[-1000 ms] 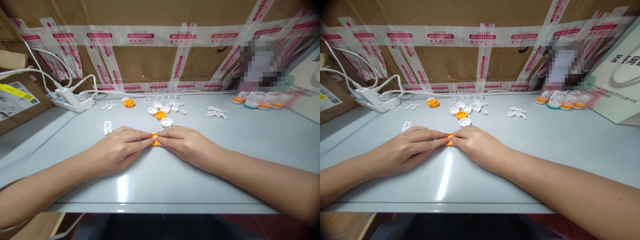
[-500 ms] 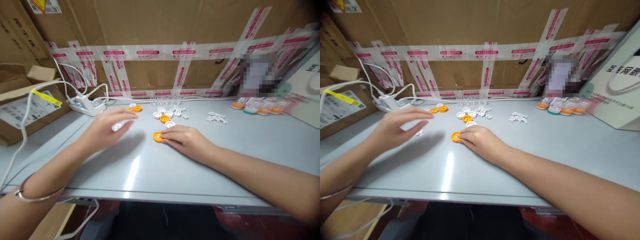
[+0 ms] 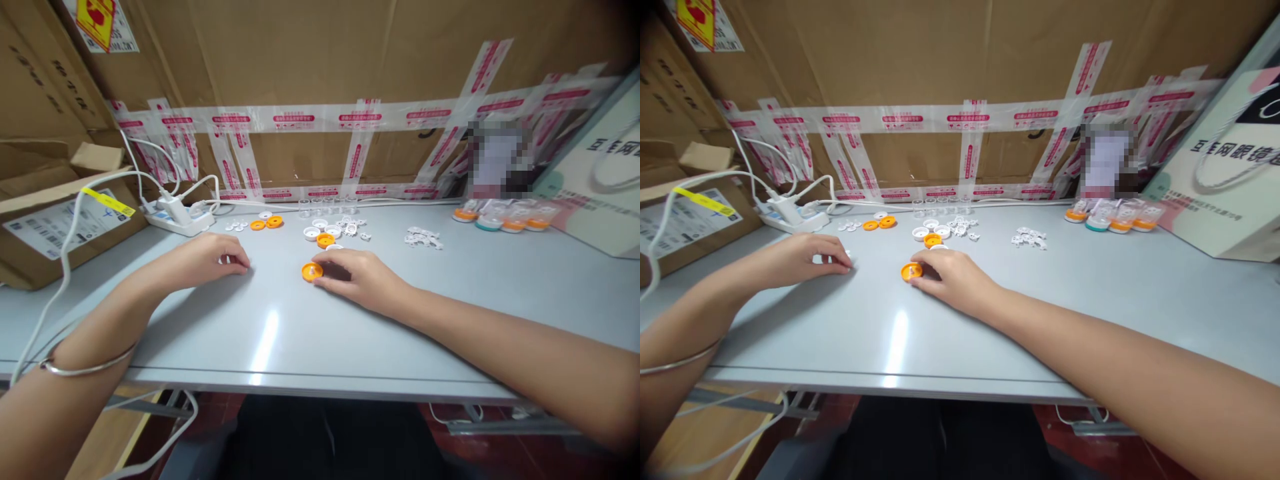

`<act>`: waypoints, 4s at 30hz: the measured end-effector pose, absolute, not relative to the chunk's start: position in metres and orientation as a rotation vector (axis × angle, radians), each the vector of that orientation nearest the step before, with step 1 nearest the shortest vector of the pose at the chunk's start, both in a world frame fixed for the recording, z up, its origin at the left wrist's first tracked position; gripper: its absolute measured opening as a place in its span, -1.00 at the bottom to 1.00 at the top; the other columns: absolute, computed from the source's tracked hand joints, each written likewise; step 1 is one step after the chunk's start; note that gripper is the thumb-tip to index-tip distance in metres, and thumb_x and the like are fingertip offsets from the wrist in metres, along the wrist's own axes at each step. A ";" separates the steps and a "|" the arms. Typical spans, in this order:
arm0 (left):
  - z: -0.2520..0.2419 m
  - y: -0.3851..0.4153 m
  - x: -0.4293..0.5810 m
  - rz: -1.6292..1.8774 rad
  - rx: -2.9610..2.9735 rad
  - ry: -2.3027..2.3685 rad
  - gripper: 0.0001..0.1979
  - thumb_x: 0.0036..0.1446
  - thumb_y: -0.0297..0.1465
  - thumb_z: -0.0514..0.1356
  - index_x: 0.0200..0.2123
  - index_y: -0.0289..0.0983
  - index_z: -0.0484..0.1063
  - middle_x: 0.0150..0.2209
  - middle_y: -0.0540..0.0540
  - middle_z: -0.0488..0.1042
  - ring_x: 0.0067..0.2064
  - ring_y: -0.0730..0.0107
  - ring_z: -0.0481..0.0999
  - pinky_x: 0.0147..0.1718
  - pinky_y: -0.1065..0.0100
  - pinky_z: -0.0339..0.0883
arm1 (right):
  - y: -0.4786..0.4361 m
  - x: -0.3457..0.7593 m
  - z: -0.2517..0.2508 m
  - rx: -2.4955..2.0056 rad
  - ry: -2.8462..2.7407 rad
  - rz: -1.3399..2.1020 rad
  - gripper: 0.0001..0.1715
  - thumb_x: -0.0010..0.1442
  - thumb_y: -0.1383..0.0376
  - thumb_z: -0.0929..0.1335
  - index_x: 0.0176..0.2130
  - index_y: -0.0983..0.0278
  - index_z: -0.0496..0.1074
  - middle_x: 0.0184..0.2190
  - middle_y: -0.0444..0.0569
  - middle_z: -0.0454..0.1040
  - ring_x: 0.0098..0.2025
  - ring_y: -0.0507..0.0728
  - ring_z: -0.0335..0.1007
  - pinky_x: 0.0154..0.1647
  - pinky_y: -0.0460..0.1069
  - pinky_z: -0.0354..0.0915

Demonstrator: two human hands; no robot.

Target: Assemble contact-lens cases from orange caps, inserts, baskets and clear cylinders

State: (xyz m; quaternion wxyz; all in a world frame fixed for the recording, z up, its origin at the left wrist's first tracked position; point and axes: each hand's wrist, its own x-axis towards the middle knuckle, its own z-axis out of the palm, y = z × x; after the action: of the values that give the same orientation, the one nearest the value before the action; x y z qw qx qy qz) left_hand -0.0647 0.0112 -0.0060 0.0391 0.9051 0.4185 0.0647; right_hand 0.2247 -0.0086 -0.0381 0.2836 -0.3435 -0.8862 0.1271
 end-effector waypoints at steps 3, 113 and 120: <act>-0.007 0.012 -0.066 0.215 2.807 1.268 -0.73 0.12 -0.23 0.08 -0.35 -0.23 0.53 -0.33 -0.09 0.52 -0.36 0.40 0.48 -0.33 0.42 0.33 | -0.008 0.223 -0.037 -0.935 -2.383 0.416 -0.75 0.12 0.29 0.32 -0.15 0.27 0.39 -0.25 -0.03 0.51 -0.26 0.07 0.42 -0.23 -0.06 0.29; -0.019 -0.007 -0.002 0.547 2.815 0.925 -0.78 0.18 -0.40 0.10 -0.14 -0.11 0.49 -0.27 -0.03 0.49 -0.31 0.44 0.46 -0.32 0.40 0.25 | 0.011 0.230 -0.039 -0.639 -2.429 0.199 -0.81 0.20 0.37 0.25 -0.24 0.25 0.45 -0.34 -0.03 0.53 -0.29 0.06 0.43 -0.25 -0.05 0.36; -0.022 -0.007 -0.002 0.445 2.908 0.940 -0.76 0.21 -0.39 0.06 -0.12 -0.06 0.46 -0.21 0.00 0.50 -0.29 0.46 0.48 -0.31 0.39 0.16 | 0.010 0.231 -0.040 -0.601 -2.533 0.091 -0.76 0.23 0.37 0.21 -0.19 0.25 0.44 -0.28 0.01 0.50 -0.24 0.08 0.42 -0.20 -0.02 0.35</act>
State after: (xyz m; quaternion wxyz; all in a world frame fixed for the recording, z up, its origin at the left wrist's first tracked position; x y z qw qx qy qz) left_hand -0.0019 -0.0065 -0.0218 0.0268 0.9412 0.3044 0.1439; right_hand 0.2310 0.0102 -0.0403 0.2653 -0.2225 -0.9375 0.0338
